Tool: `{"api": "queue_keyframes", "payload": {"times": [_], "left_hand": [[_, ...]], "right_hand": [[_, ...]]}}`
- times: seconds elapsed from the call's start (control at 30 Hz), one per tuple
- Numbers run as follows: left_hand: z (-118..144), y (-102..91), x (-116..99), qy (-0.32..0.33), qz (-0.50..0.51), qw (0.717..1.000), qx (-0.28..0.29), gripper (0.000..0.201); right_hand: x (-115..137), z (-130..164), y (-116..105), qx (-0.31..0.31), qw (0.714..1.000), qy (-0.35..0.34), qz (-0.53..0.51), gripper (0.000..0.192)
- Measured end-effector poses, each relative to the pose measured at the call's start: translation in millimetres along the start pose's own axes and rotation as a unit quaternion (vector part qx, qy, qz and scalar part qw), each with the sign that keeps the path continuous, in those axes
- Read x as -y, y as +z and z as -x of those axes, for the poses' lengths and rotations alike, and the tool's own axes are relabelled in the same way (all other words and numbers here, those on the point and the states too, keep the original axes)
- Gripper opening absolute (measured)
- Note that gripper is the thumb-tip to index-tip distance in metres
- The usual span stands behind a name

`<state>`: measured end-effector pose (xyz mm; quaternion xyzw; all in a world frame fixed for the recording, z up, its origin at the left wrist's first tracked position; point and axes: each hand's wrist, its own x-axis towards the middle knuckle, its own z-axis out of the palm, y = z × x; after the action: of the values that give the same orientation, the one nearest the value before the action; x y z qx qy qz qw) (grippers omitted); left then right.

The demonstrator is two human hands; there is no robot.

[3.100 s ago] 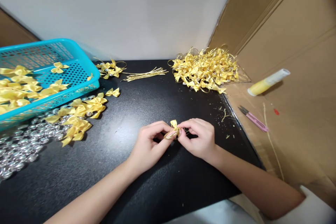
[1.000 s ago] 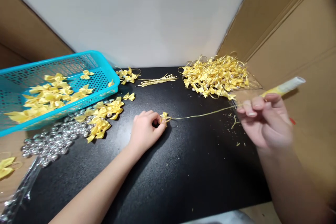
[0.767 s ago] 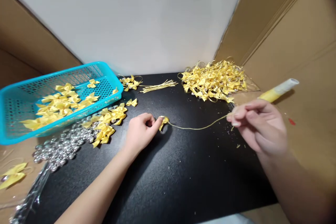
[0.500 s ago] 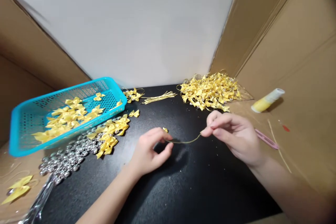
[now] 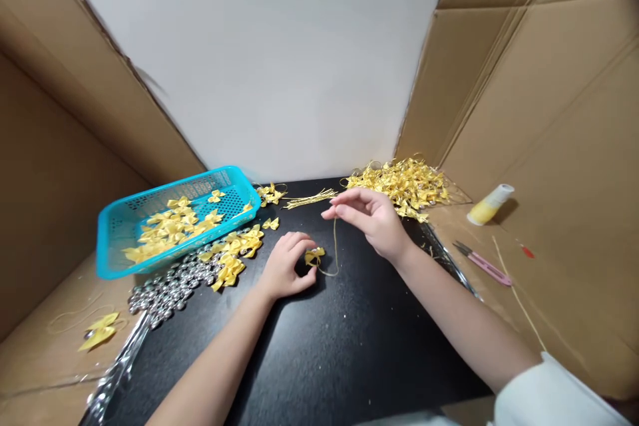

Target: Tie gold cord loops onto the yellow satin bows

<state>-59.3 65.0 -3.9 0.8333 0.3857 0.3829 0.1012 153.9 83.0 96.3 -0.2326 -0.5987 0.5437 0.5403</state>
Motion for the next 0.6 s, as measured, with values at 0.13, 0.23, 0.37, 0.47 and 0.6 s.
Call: {"api": "queue_keyframes", "payload": {"times": [0.13,0.23,0.37,0.47,0.6], "left_hand": [[-2.7,2.5,6.6,-0.059,0.052,0.997,0.025,0.010],[-0.7,4.4,11.9,-0.130,0.091,0.987,-0.010,0.016],[0.1,6.3,18.5,-0.206,0.161,0.964,-0.043,0.016],[-0.7,7.9,20.4,-0.246,0.221,0.942,-0.061,0.020],[-1.0,10.1,15.8,-0.278,0.289,0.914,-0.066,0.027]], "right_hand": [[1.8,-6.7,4.2,-0.002,1.000,-0.019,0.001,0.010],[9.8,-8.6,5.8,0.010,1.000,-0.025,0.013,0.011],[16.1,-9.2,4.8,0.021,0.999,-0.021,0.025,0.009],[16.3,-9.5,2.6,0.032,0.999,-0.014,0.022,0.007],[16.6,-10.0,-0.2,0.046,0.999,0.006,0.017,0.007]]}}
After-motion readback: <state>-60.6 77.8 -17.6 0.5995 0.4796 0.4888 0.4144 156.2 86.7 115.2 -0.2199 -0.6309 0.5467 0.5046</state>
